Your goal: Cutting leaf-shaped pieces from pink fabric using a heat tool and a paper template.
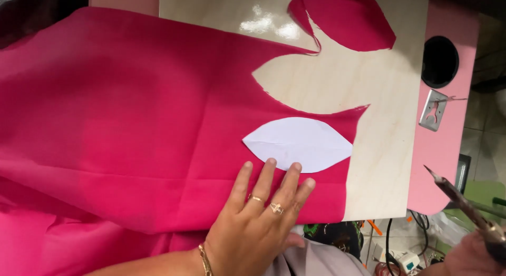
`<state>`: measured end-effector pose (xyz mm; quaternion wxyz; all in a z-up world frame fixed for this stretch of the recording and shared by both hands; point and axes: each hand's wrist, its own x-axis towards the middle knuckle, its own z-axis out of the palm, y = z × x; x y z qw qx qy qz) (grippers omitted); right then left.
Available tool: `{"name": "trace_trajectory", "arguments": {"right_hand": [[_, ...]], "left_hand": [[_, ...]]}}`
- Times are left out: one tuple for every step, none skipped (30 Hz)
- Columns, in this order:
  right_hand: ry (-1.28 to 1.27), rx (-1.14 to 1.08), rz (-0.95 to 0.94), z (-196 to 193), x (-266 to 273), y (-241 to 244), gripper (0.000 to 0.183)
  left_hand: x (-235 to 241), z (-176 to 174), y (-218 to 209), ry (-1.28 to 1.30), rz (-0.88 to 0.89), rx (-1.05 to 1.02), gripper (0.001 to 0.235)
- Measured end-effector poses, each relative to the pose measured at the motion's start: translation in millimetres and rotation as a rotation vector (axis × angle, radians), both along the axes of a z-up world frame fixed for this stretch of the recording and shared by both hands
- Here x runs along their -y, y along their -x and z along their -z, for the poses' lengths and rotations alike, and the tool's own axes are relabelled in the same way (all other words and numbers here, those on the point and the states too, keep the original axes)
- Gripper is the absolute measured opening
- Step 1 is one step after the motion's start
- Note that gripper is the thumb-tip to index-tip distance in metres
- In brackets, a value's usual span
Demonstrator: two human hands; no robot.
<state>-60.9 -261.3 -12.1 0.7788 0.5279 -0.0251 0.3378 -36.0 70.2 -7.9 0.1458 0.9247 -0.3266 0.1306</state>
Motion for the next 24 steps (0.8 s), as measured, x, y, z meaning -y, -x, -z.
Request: {"name": "trace_trajectory", "arguments": {"right_hand": [[0.236,0.099,0.067,14.5,2.6,6.0,0.026],[0.472,0.199,0.133,1.1,11.6,11.3,0.03],[0.467,0.202,0.127,15.2,24.0,16.9,0.03],[1.341,0.143,0.598,28.9,36.0,22.5,0.017],[2.18,0.057,1.108,42.2,48.1,27.0,0.021],[2.175,0.068,1.105,33.6,28.8,18.6,0.021],[2.28,0.017,1.145,23.9,9.8,10.7,0.02],[2.384,-0.037,1.185,14.3,-9.3,3.1,0.027],[2.383,-0.025,1.186,7.4,-29.2,-10.6,0.027],[2.467,0.045,1.279,0.7,-48.9,-24.0,0.024],[2.55,0.107,1.373,-6.4,-68.8,-35.0,0.026],[2.553,0.113,1.371,-9.4,-79.2,-41.3,0.026],[2.447,0.138,1.262,-11.8,-90.0,-47.9,0.018],[2.338,0.156,1.154,-14.5,-101.2,-54.1,0.014],[2.331,0.167,1.145,-12.4,-103.3,-56.2,0.014],[2.371,0.126,1.039,-10.7,-106.9,-57.4,0.014],[2.393,0.106,0.926,-7.1,-112.5,-63.7,0.013],[2.373,0.14,0.911,-8.6,-111.4,-65.4,0.013],[2.354,-0.019,0.825,-7.1,-113.0,-69.9,0.015],[2.332,-0.174,0.736,-5.9,-116.9,-73.4,0.017],[2.296,-0.088,0.683,-0.7,-131.0,-85.5,0.017],[2.26,-0.013,0.628,4.4,-148.2,-96.3,0.018],[2.228,0.066,0.567,8.2,-166.4,-104.7,0.02],[2.191,0.15,0.508,12.3,-187.3,-111.9,0.02]], "left_hand": [[2.1,3.8,2.0,0.0,-0.049,-0.041,0.092],[3.7,7.5,4.0,0.0,-0.098,-0.081,0.094],[3.8,10.8,4.0,-0.003,-0.106,-0.08,0.094],[3.4,13.6,4.4,0.015,-0.108,-0.106,0.091],[3.1,16.8,4.6,0.036,-0.112,-0.131,0.088],[2.7,19.9,5.9,0.035,-0.122,-0.128,0.088],[2.6,22.7,7.4,0.031,-0.12,-0.112,0.086],[2.7,25.5,9.0,0.027,-0.117,-0.095,0.085],[2.4,26.2,8.3,0.03,-0.125,-0.092,0.085],[2.4,27.1,7.6,0.041,-0.129,-0.072,0.082],[2.3,27.7,7.7,0.052,-0.128,-0.058,0.08],[2.9,28.6,7.6,0.056,-0.13,-0.059,0.08],[3.2,29.6,7.4,0.08,-0.13,-0.06,0.077],[3.1,30.2,7.6,0.104,-0.13,-0.061,0.074],[4.3,30.7,7.9,0.101,-0.142,-0.061,0.074],[4.2,30.7,9.2,0.105,-0.137,-0.051,0.075],[2.8,31.0,9.5,0.102,-0.151,-0.036,0.076],[5.9,33.9,9.3,0.091,-0.184,-0.031,0.076],[6.7,37.8,10.3,0.208,-0.185,-0.017,0.07],[5.1,41.6,12.3,0.325,-0.182,0.003,0.063],[13.0,46.5,13.1,0.293,-0.266,0.015,0.063],[18.2,52.6,11.9,0.366,-0.27,0.058,0.06],[22.8,59.1,10.7,0.44,-0.275,0.102,0.057],[22.4,58.4,9.1,0.409,-0.362,0.116,0.057]]}}
